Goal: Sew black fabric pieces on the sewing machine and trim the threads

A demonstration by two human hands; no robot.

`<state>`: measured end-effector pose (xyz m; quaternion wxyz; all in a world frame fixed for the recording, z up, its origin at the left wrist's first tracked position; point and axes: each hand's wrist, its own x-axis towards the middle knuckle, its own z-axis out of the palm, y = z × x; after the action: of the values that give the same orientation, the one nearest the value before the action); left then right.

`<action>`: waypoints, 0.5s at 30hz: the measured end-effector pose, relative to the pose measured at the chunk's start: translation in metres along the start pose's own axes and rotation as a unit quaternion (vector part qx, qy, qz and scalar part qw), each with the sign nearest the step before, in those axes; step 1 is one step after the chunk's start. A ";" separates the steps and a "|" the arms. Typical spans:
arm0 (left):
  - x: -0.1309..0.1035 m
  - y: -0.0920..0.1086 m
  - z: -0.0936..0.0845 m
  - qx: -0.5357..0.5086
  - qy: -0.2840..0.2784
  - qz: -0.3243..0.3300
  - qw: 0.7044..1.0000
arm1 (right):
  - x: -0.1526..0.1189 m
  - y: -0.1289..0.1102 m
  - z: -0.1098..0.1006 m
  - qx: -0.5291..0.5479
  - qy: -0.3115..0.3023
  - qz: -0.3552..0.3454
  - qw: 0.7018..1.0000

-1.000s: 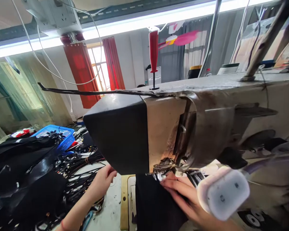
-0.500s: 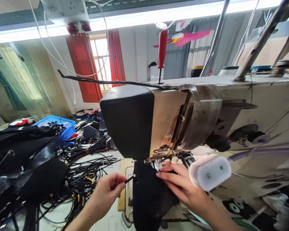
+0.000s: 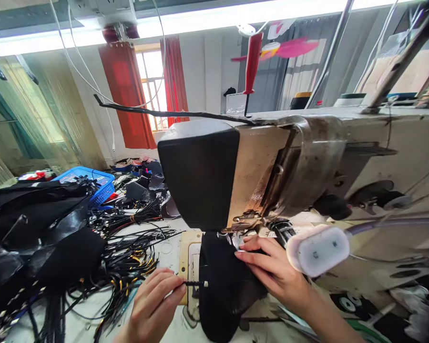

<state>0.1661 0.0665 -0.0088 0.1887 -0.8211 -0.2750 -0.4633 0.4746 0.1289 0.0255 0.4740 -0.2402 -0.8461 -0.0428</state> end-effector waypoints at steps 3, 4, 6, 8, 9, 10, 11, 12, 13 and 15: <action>0.010 0.000 -0.001 -0.021 0.026 -0.024 0.999 | -0.007 0.003 0.006 0.001 0.009 0.008 1.000; 0.015 0.000 -0.001 -0.023 0.035 -0.034 0.999 | -0.010 0.004 0.008 0.000 0.015 0.008 1.000; 0.025 0.000 -0.001 -0.023 0.043 -0.032 0.998 | -0.014 0.005 0.010 -0.003 0.024 0.008 1.000; 0.032 -0.002 0.001 -0.024 0.029 -0.006 0.999 | -0.013 0.005 0.009 -0.010 0.019 0.002 1.000; 0.033 -0.003 0.002 -0.027 0.020 0.005 0.999 | -0.012 0.004 0.008 -0.014 0.011 -0.001 1.000; 0.033 -0.004 0.003 -0.030 0.012 0.012 0.999 | -0.010 0.003 0.006 -0.016 0.003 -0.004 1.000; 0.033 -0.005 0.004 -0.031 0.007 0.014 0.999 | -0.008 0.001 0.004 -0.017 -0.004 -0.006 1.000; 0.031 -0.006 0.006 -0.031 0.002 0.014 0.999 | -0.005 -0.001 0.002 -0.017 -0.011 -0.007 1.000; 0.030 -0.007 0.006 -0.030 0.000 0.014 0.999 | -0.004 -0.002 0.000 -0.015 -0.014 -0.005 1.000; 0.029 -0.009 0.008 -0.029 0.000 0.013 0.999 | -0.002 -0.004 -0.001 -0.010 -0.001 -0.001 1.000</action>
<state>0.1776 0.0854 0.0126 0.1705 -0.8295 -0.2510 -0.4688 0.4741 0.1241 0.0254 0.4705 -0.2438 -0.8465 -0.0513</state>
